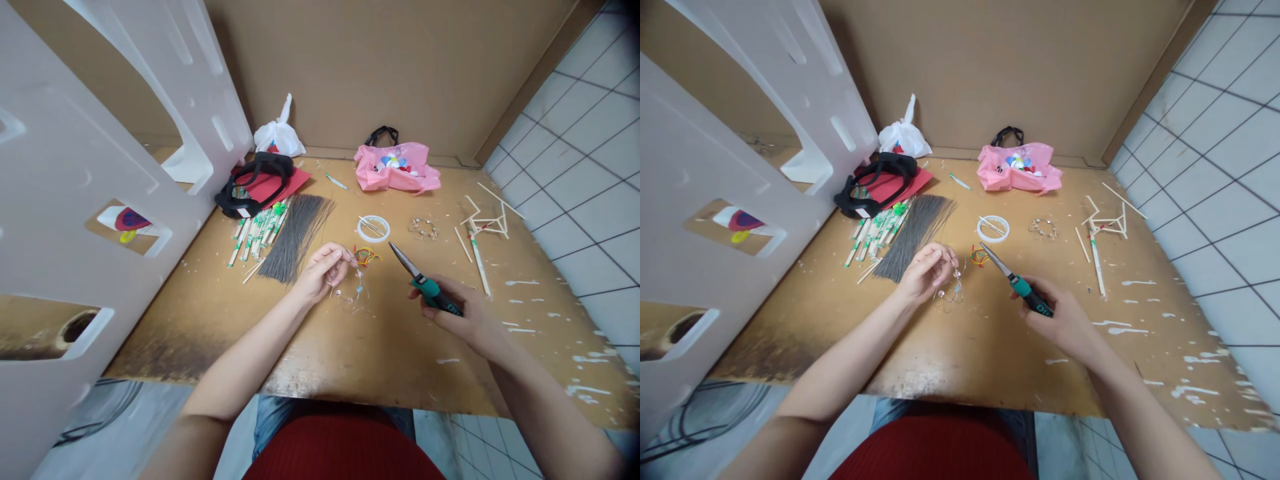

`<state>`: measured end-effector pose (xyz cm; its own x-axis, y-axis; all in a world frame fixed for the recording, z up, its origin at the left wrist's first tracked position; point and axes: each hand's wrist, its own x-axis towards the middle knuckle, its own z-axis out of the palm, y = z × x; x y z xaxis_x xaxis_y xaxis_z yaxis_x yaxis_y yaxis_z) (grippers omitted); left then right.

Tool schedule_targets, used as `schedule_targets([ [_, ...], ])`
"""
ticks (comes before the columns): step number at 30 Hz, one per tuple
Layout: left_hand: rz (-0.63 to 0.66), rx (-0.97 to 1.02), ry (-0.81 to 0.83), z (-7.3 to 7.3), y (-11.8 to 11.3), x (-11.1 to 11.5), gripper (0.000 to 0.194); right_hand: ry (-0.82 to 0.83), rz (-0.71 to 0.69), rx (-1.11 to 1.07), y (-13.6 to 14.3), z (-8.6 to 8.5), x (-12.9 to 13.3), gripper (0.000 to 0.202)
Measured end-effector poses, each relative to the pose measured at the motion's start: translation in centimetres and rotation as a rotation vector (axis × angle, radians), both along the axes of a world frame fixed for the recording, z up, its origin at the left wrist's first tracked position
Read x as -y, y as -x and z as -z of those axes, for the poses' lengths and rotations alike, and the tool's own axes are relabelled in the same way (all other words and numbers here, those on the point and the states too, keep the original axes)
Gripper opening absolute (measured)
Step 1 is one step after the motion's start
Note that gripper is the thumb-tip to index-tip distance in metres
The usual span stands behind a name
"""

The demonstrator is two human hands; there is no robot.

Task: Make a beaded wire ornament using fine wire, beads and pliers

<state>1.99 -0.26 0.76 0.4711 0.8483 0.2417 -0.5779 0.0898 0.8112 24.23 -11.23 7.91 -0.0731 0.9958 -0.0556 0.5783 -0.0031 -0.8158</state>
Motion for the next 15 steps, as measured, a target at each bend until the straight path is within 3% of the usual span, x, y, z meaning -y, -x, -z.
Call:
schedule_targets([
  [9,0.019,0.020,0.045,-0.1,0.2,-0.2,0.022,0.044,-0.049,-0.060,1.1,-0.7,-0.3,0.029],
  [15,0.046,-0.267,-0.046,-0.2,-0.1,0.6,0.028,0.088,-0.093,-0.225,3.0,-0.4,-1.3,0.042],
])
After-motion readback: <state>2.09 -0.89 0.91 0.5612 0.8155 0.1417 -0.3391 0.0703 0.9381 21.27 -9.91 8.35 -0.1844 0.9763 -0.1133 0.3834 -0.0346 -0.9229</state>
